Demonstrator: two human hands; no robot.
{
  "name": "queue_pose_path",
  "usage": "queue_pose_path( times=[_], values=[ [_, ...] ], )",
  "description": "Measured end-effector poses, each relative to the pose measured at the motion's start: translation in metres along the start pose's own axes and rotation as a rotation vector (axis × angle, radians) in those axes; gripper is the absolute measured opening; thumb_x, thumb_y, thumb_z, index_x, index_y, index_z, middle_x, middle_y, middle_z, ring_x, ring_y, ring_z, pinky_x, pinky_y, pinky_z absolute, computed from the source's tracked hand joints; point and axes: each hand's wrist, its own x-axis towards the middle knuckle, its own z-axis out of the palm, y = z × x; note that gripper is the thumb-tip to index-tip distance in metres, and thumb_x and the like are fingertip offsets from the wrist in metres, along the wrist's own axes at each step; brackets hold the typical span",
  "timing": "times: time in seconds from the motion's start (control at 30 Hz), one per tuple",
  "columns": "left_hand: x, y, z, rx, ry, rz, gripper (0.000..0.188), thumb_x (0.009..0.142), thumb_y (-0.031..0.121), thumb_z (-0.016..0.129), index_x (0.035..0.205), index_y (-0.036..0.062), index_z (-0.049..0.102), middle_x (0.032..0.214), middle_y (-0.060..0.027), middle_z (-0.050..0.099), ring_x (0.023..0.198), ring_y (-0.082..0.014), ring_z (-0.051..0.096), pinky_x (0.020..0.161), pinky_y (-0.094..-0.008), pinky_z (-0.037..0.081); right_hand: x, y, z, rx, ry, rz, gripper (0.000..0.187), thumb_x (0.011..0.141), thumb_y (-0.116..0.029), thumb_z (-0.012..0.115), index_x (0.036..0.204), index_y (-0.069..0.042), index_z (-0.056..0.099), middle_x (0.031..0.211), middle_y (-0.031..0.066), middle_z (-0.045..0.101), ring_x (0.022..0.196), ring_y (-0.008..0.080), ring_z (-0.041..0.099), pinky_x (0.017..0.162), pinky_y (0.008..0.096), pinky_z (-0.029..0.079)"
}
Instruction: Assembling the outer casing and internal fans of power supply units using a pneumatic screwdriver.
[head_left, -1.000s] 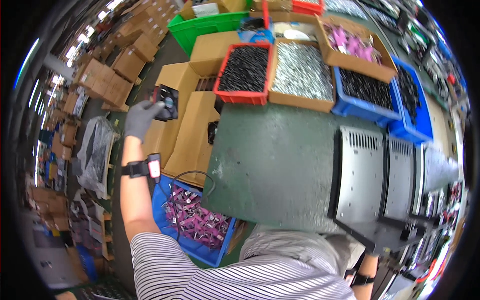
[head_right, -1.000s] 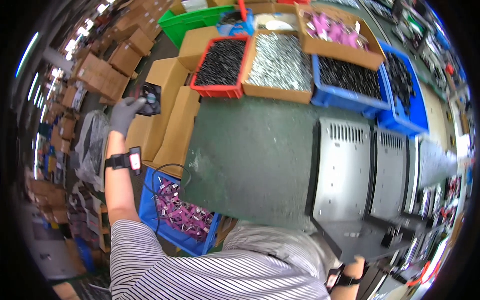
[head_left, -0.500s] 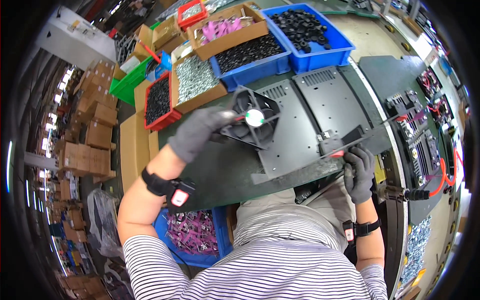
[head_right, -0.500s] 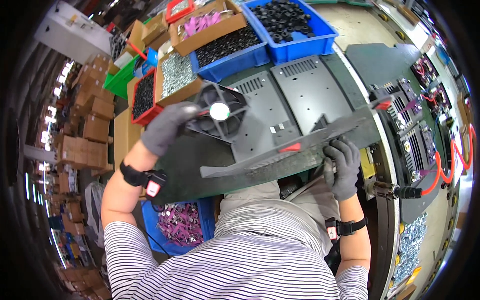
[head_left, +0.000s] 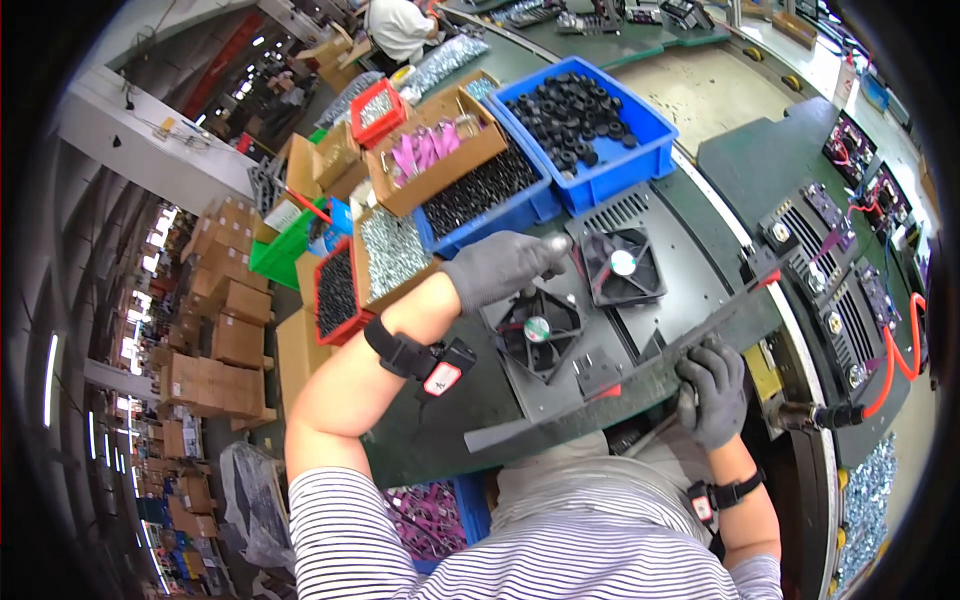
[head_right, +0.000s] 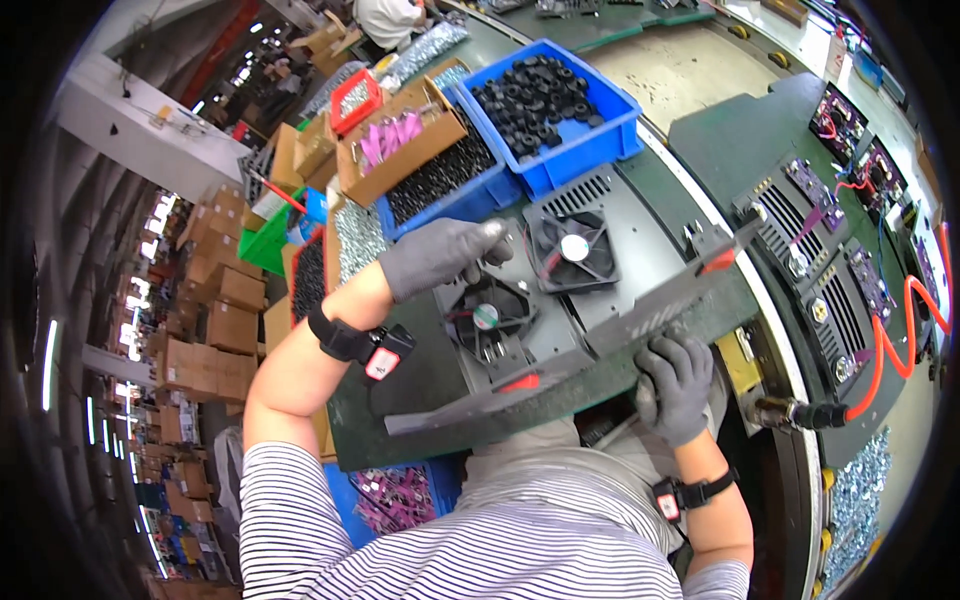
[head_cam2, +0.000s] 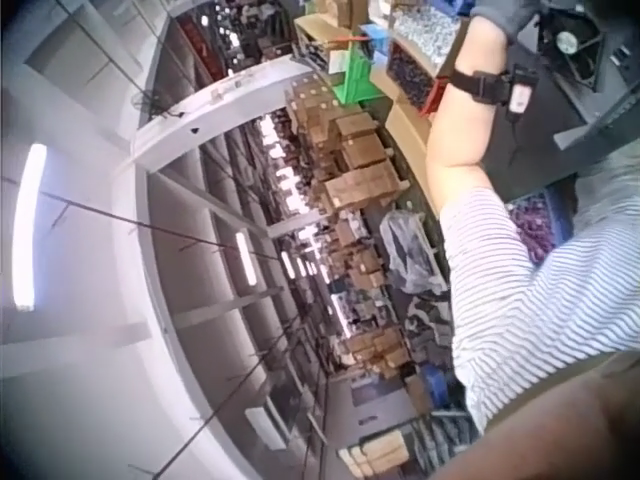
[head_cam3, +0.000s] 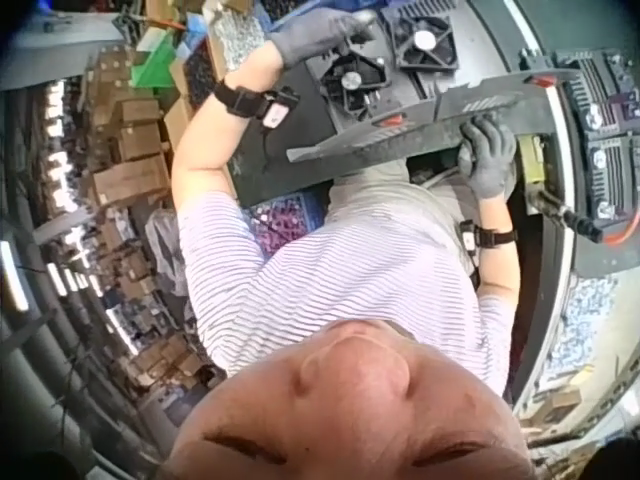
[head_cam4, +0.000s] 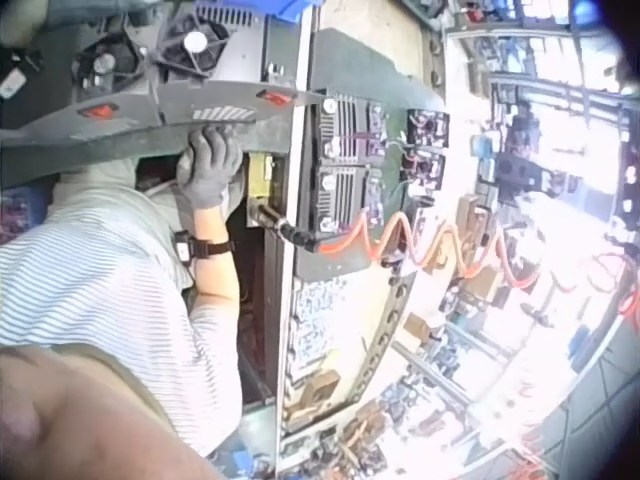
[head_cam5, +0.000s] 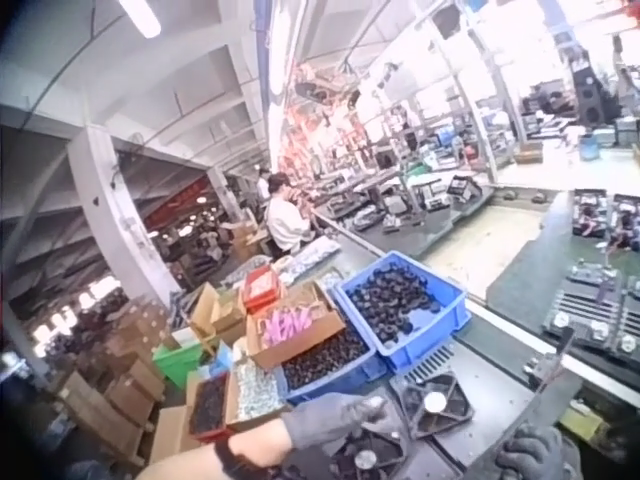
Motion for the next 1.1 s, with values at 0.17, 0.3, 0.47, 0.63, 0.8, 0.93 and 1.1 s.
queue_pose_path(
  times=[0.17,0.3,0.47,0.63,0.8,0.93,1.1],
  values=[
    [-0.007,-0.037,-0.05,0.382,0.414,0.021,0.047,0.087,0.043,0.055,0.112,0.0034,0.061,0.101,-0.0137,0.065,0.094,-0.0247,0.062,0.083,-0.0327,0.047,-0.001,0.003,0.003,0.037,0.015,0.016,0.025,0.074,-0.024,0.054,0.092,-0.008,0.06,0.098,0.0113,0.056,0.099,0.0335,0.051,0.088,0.0481,0.038],
    [0.007,-0.075,-0.075,0.489,0.431,-0.163,0.045,0.086,0.04,0.056,0.115,0.0048,0.06,0.11,-0.0157,0.064,0.104,-0.0292,0.06,0.09,-0.0354,0.045,-0.001,0.003,0.009,0.038,0.037,0.008,0.025,0.075,-0.027,0.052,0.09,-0.008,0.06,0.097,0.0117,0.055,0.098,0.0338,0.051,0.087,0.0487,0.038],
    [0.05,-0.101,-0.072,0.493,0.281,-0.152,0.049,0.087,0.043,0.055,0.119,0.0057,0.057,0.116,-0.0175,0.06,0.108,-0.033,0.056,0.093,-0.0373,0.043,0.0,0.004,0.012,0.019,0.021,0.001,0.026,0.075,-0.028,0.052,0.09,-0.008,0.059,0.096,0.0119,0.055,0.097,0.0338,0.051,0.086,0.0485,0.038],
    [0.064,-0.096,-0.078,0.475,0.062,-0.298,0.054,0.087,0.049,0.052,0.12,0.0065,0.056,0.116,-0.0168,0.06,0.108,-0.0318,0.057,0.091,-0.0388,0.043,0.001,0.0,0.01,-0.043,0.017,0.019,0.024,0.076,-0.027,0.052,0.09,-0.009,0.06,0.097,0.0114,0.055,0.1,0.0338,0.052,0.085,0.048,0.038],
    [0.069,-0.075,-0.09,0.404,-0.121,-0.457,0.056,0.084,0.053,0.054,0.117,0.0082,0.06,0.101,-0.0113,0.065,0.081,-0.0208,0.062,0.073,-0.0338,0.05,0.005,-0.002,0.005,-0.032,-0.017,0.037,0.021,0.078,-0.026,0.052,0.09,-0.009,0.06,0.096,0.01,0.056,0.099,0.0323,0.052,0.085,0.0458,0.039],
    [0.069,-0.075,-0.087,0.235,-0.1,-0.509,0.05,0.083,0.047,0.058,0.117,0.0103,0.06,0.096,-0.0088,0.065,0.078,-0.0184,0.062,0.07,-0.0322,0.05,0.006,-0.002,0.006,-0.027,0.004,0.025,0.022,0.079,-0.027,0.052,0.09,-0.01,0.06,0.096,0.0098,0.056,0.097,0.0319,0.052,0.084,0.0459,0.039],
    [0.058,-0.089,-0.086,0.353,-0.001,-0.34,0.046,0.087,0.043,0.054,0.115,0.0068,0.058,0.093,-0.0098,0.064,0.069,-0.0202,0.062,0.063,-0.0355,0.051,0.004,-0.003,0.009,-0.009,0.007,0.027,0.023,0.077,-0.027,0.053,0.091,-0.01,0.06,0.096,0.01,0.056,0.098,0.032,0.051,0.084,0.0459,0.039]
  ],
)
